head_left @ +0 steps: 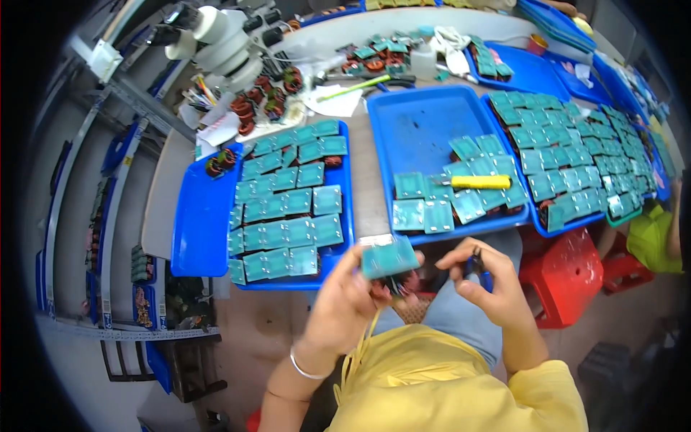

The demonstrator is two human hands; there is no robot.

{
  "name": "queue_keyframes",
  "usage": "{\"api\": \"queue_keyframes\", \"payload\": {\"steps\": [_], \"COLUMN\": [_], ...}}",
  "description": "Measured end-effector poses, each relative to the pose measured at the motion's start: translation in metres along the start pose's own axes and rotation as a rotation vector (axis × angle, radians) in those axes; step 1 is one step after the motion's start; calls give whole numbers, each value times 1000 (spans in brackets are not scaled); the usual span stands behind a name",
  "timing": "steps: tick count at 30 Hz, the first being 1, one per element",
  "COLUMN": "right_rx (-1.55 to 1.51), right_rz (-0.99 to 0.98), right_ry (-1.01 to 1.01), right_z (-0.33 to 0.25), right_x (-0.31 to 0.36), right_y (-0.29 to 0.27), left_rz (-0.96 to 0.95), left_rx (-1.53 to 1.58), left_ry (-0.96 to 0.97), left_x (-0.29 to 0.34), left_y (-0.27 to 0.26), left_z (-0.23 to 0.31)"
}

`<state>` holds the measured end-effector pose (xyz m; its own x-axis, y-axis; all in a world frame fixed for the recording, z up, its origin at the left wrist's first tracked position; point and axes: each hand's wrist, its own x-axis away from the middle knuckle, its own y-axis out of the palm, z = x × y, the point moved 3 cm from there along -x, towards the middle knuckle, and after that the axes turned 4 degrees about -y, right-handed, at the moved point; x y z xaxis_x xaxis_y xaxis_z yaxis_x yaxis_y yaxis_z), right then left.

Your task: Assembling and trimming electronic components at a workshop station.

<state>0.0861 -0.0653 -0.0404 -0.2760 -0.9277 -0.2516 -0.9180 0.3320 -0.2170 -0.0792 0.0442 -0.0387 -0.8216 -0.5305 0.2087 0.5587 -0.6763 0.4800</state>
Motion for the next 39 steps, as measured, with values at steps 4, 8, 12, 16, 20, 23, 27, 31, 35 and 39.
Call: {"api": "queue_keyframes", "payload": {"steps": [4, 8, 12, 16, 20, 23, 27, 31, 35, 39], "right_rx": [-37, -80, -470, -350, -432, -504, -538, -474, -424, -439], "right_rz": [-62, -328, -723, -1237, -1219, -1094, -1074, -1028, -1174, -1019], "right_ry": [52, -50, -104, -105, 11, -38, -46, -38, 76, -13], "right_z": [17, 29, 62, 96, 115, 119, 119, 117, 108, 111], "right_x": [9, 15, 29, 54, 46, 42, 35, 31, 21, 35], "right_y": [1, 45, 138, 173, 169, 166, 160, 153, 146, 143], "left_rz": [40, 328, 505, 554, 303, 296, 356, 354, 8, -331], "left_rx": [-121, -432, -1101, -1607, -2045, -2171, -2218, -2212, -1875, -1836], "left_ry": [245, 428, 583, 653, 639, 505, 467, 800, 516, 323], "left_x": [-67, -139, -198, -227, -260, -293, -314, -302, -250, -166], "left_y": [-47, -104, -153, -173, -168, -186, -213, -194, -136, -82], "left_z": [48, 107, 156, 178, 173, 168, 161, 155, 147, 110]}}
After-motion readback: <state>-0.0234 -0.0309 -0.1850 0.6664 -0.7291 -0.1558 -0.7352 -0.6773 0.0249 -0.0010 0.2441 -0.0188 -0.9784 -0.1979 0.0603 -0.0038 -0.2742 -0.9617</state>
